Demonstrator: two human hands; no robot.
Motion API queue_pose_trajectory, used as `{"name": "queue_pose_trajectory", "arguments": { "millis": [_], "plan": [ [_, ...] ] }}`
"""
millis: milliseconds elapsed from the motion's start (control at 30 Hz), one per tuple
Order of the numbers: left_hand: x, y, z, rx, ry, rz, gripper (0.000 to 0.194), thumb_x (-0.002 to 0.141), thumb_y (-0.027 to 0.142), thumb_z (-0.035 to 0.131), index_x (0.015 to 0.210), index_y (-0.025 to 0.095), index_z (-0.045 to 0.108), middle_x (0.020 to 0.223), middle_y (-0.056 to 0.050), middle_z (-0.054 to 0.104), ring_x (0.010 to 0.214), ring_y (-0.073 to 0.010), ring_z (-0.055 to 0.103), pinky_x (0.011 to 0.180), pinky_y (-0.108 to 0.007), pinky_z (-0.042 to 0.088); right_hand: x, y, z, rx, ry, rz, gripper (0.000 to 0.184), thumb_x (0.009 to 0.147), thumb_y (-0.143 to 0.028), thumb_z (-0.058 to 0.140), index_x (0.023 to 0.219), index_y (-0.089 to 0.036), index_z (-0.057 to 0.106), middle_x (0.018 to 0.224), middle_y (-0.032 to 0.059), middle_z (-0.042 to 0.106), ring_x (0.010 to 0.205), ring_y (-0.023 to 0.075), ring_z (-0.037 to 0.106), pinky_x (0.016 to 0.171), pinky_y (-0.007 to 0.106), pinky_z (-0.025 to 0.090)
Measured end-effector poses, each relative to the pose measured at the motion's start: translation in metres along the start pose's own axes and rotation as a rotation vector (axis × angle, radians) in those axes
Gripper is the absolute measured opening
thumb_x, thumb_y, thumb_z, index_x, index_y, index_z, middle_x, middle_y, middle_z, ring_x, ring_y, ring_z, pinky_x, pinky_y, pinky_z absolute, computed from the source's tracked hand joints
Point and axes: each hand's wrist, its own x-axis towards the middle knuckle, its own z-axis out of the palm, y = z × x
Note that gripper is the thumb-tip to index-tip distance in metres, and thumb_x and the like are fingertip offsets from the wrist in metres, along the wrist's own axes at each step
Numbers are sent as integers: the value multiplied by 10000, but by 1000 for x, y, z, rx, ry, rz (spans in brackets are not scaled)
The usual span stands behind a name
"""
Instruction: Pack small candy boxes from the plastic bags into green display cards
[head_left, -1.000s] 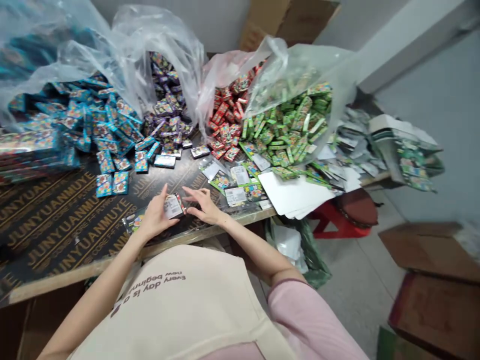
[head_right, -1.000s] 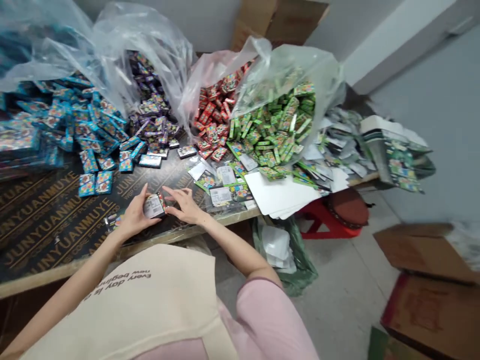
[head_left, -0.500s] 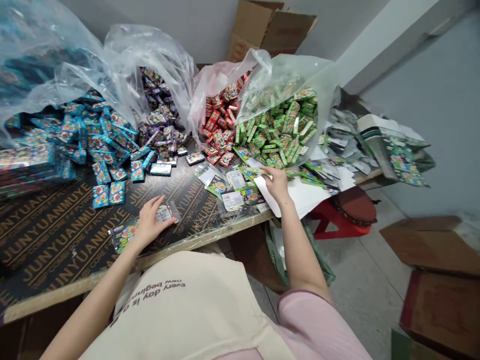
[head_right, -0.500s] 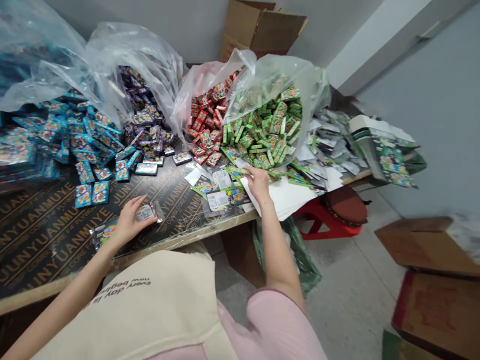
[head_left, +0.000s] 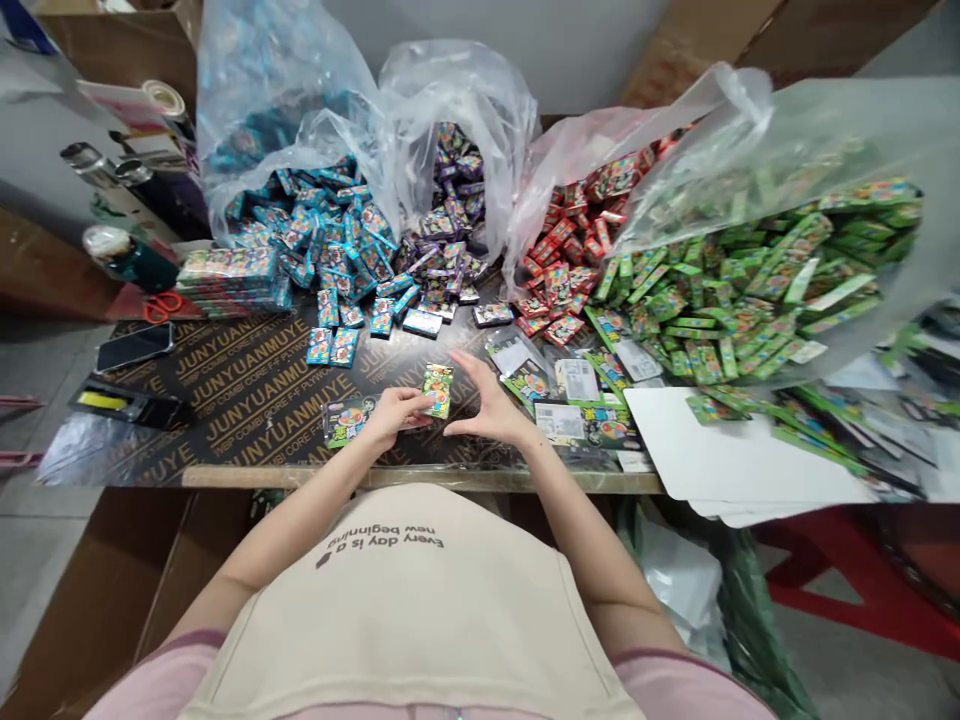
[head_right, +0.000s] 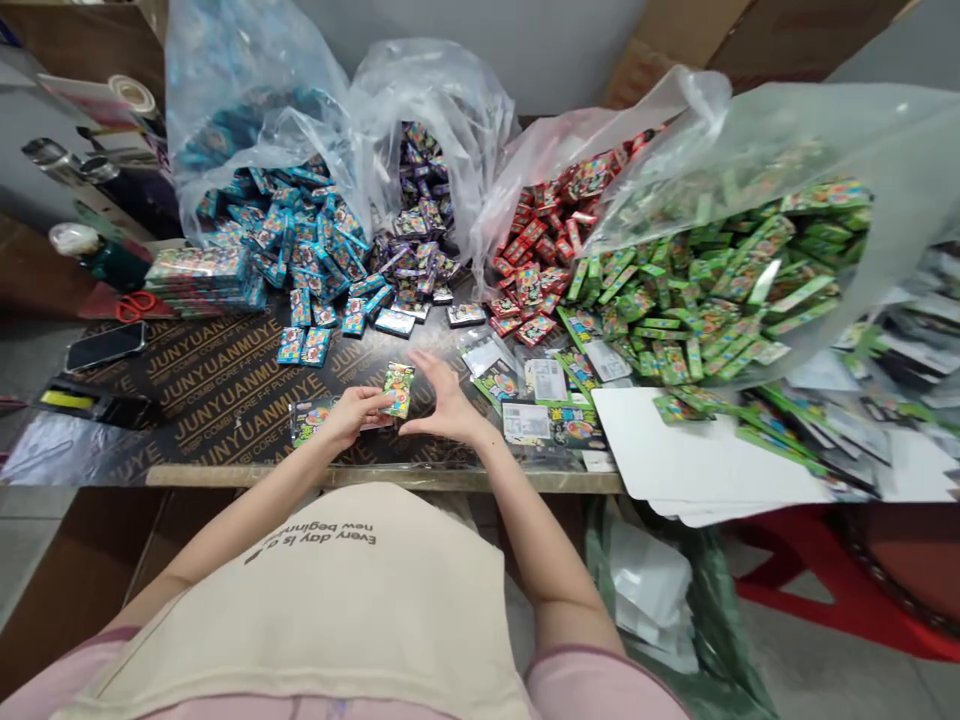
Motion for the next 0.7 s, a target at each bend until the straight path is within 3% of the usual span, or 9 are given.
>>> {"name": "queue_pose_trajectory", "arguments": {
  "millis": [133, 233, 300, 400, 533, 700],
  "plan": [
    [-1, -6, -15, 167, -5, 145, 455, 660, 553, 713, 781, 116, 678, 721, -64, 681, 622, -150, 612, 632, -285, 492, -1, -1, 16, -102, 89, -74, 777, 700, -376, 721, 1390, -263, 384, 1293, 99, 554, 1176, 302, 512, 1016, 498, 364],
    [-4, -8, -33, 640, 126, 448, 515, 721, 553, 664, 1037, 147, 685, 1067, -121, 678, 984, -261, 610, 878, -398, 470, -6, 12, 18, -193, 148, -95, 734, 672, -356, 719, 1338, -231, 439, 1208, 99, 599, 1103, 305, 543, 980, 488, 391],
    [-5, -11, -46, 1024, 151, 586, 739, 628, 501, 762, 1259, 162, 578, 1245, -148, 591, 1162, -329, 508, 998, -476, 379, -13, 25, 19, -262, 169, -64, 706, 669, -368, 722, 1309, -223, 462, 1176, 104, 611, 1090, 317, 544, 976, 503, 385],
    [-3, -18, -60, 1383, 78, 582, 1045, 549, 398, 819, 1445, 141, 346, 1243, -168, 553, 1152, -353, 487, 983, -499, 368, -23, 41, 28, -294, 143, -27, 675, 673, -387, 729, 1279, -220, 482, 1160, 108, 620, 1101, 324, 543, 1003, 532, 350],
    [3, -27, -67, 1409, 54, 607, 1151, 570, 351, 797, 1504, 151, 155, 1204, -132, 540, 1115, -310, 500, 977, -450, 382, -33, 47, 47, -127, 14, 15, 724, 650, -393, 757, 1288, -214, 465, 1212, 116, 597, 1146, 313, 538, 1016, 537, 359],
    [4, -26, -68, 1323, -21, 648, 1144, 564, 328, 794, 1505, 221, 153, 1189, -102, 511, 1102, -306, 507, 999, -465, 378, -23, 44, 46, 282, -97, 52, 745, 663, -411, 780, 1299, -220, 444, 1303, 105, 528, 1214, 243, 524, 1065, 435, 391]
  ]
}}
